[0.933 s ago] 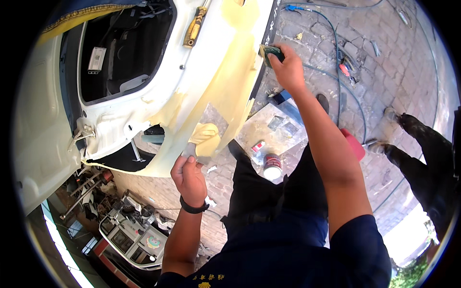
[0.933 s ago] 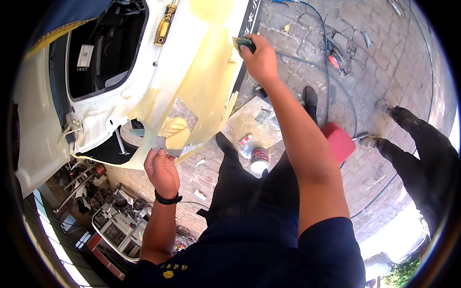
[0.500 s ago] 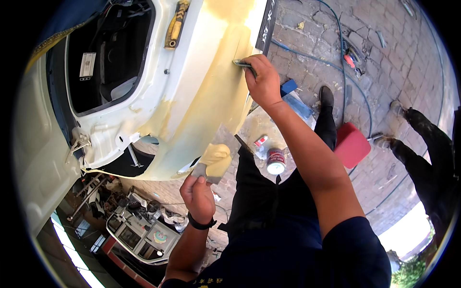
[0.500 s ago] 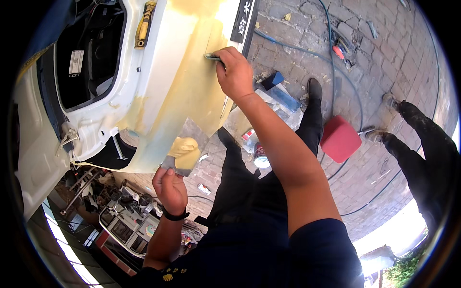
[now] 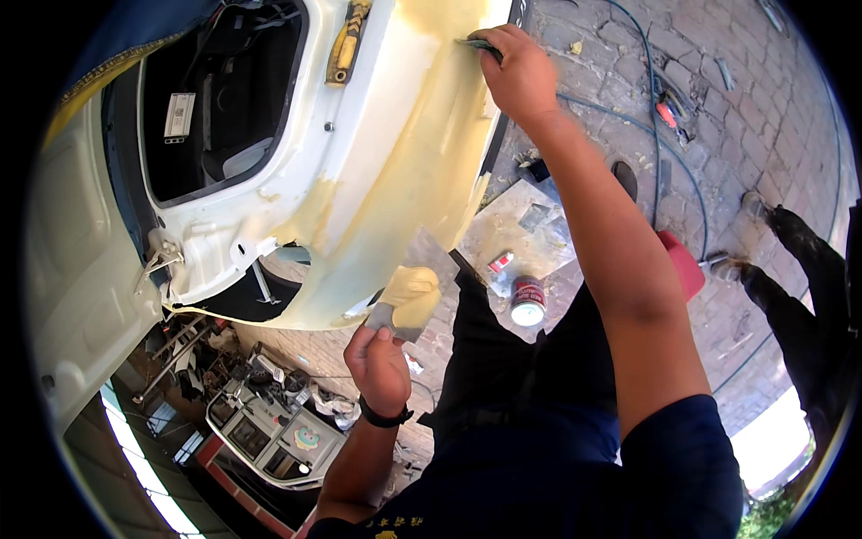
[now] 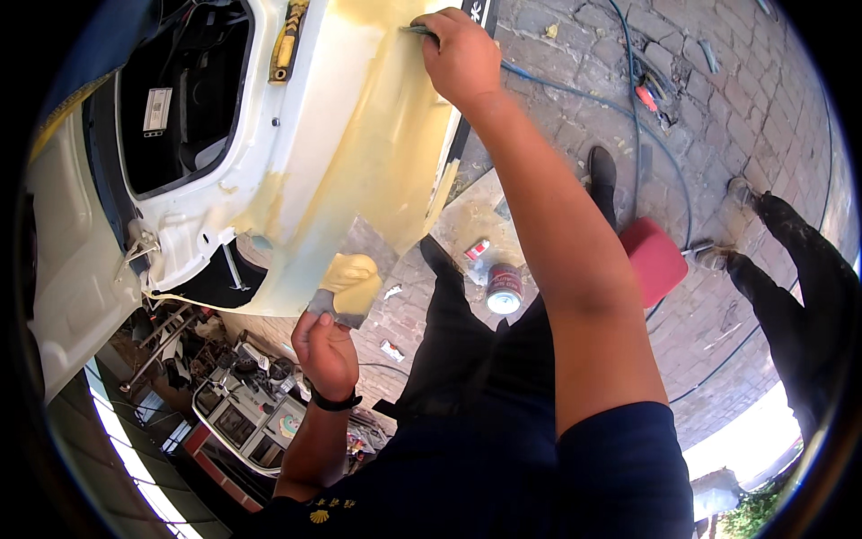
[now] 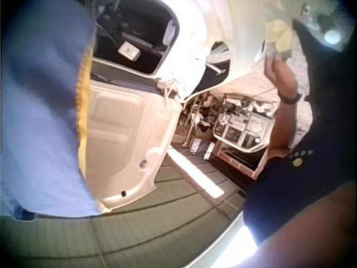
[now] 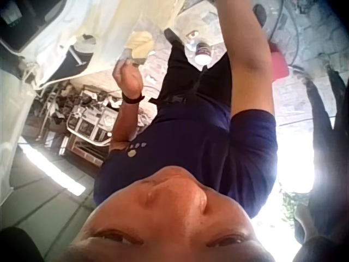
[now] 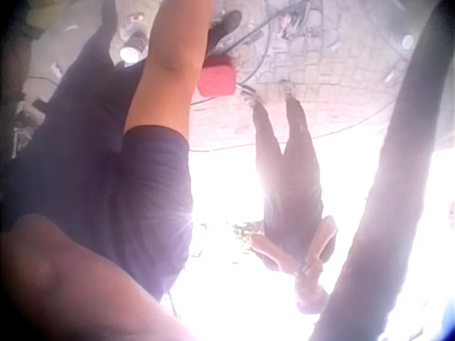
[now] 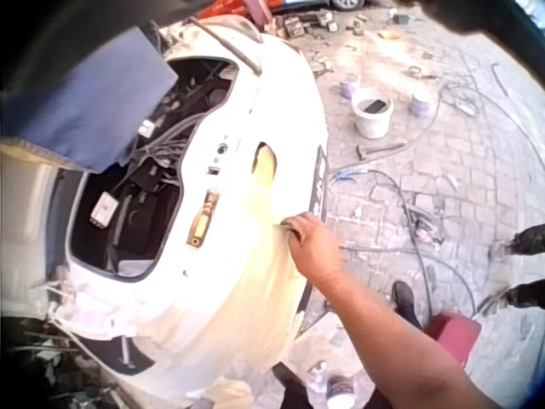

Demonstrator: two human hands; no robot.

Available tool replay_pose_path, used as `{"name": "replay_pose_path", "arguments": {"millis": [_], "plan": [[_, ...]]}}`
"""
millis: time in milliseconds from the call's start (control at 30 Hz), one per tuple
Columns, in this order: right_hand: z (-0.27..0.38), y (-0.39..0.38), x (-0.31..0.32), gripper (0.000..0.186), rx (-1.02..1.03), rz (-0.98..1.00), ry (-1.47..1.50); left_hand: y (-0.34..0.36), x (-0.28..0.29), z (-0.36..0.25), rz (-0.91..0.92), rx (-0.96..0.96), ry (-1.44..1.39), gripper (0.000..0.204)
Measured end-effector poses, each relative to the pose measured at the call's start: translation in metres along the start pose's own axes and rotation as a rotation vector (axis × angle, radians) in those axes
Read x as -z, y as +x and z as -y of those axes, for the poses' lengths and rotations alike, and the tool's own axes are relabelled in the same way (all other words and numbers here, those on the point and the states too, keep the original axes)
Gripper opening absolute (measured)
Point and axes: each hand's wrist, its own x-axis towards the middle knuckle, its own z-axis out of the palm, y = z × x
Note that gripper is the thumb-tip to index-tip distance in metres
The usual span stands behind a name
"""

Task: The person applies a yellowish body filler to a detached white car bumper using a putty knife and a green sanding block. They spread the filler across the surface, smooth it, and scrape off excess material from the tool.

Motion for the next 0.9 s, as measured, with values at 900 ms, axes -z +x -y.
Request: {"name": "replay_pose_path", "arguments": {"millis": [900], "plan": [[-0.027,-0.055,-0.025,0.023,-0.367,0.029,-0.051,0.017,0.004,0.022,0.095,-0.002,-0.041,0.020]]}}
